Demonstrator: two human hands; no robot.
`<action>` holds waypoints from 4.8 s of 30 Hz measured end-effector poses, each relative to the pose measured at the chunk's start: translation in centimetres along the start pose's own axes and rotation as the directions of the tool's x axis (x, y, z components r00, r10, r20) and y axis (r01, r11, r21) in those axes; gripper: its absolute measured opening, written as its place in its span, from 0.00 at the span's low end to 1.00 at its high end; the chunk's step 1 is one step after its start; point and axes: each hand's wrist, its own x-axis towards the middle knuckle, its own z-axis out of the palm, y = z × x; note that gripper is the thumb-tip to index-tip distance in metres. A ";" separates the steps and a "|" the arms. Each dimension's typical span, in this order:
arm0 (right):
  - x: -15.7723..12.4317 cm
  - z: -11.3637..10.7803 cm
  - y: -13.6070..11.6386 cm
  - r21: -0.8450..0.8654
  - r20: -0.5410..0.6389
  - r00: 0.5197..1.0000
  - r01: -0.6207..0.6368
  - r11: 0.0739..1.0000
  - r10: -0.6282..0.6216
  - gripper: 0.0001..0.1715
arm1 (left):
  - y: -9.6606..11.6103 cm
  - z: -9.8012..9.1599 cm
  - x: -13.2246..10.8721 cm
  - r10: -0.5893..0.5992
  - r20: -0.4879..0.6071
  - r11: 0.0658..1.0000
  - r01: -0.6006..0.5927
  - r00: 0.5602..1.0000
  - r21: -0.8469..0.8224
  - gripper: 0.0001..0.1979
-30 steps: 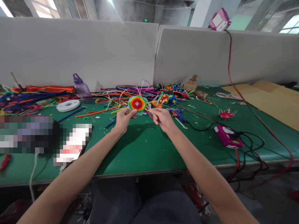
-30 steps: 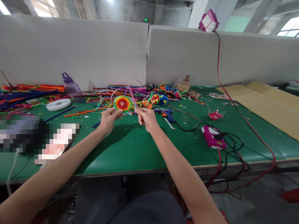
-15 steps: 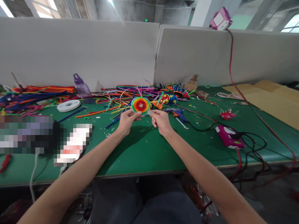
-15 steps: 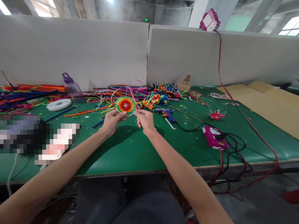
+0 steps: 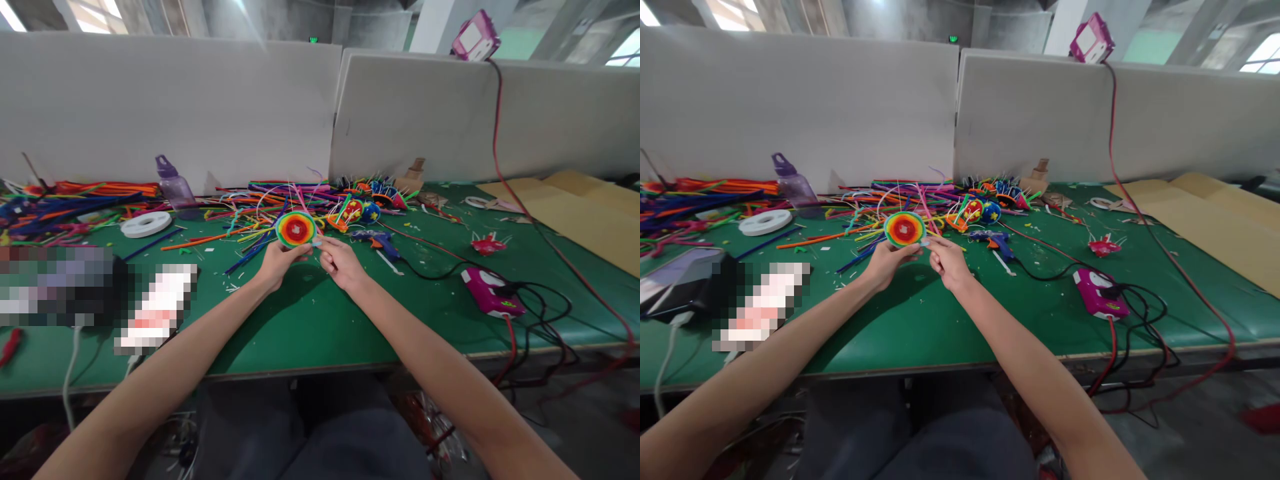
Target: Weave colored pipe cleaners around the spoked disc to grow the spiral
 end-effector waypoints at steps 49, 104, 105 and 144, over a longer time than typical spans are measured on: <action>-1.1 -0.3 -0.5 -0.743 0.258 0.658 0.603 0.291 -0.707 0.11 | 0.4 -1.1 0.2 0.228 0.018 0.862 -0.211 0.973 0.461 0.11; -2.0 4.6 -8.3 -0.621 0.782 0.616 0.783 -0.030 -0.100 0.22 | 2.1 -2.6 -0.5 0.327 0.220 0.733 -0.394 0.919 0.555 0.10; -2.0 4.6 -8.9 -0.634 0.772 0.632 0.773 -0.008 -0.070 0.22 | 2.0 -2.6 -0.5 0.324 0.209 0.749 -0.385 0.923 0.539 0.10; -1.1 7.7 -14.9 -0.744 0.667 0.744 0.661 -0.102 -0.042 0.14 | 2.0 -3.5 -0.9 0.164 0.332 0.810 -0.319 0.929 0.493 0.11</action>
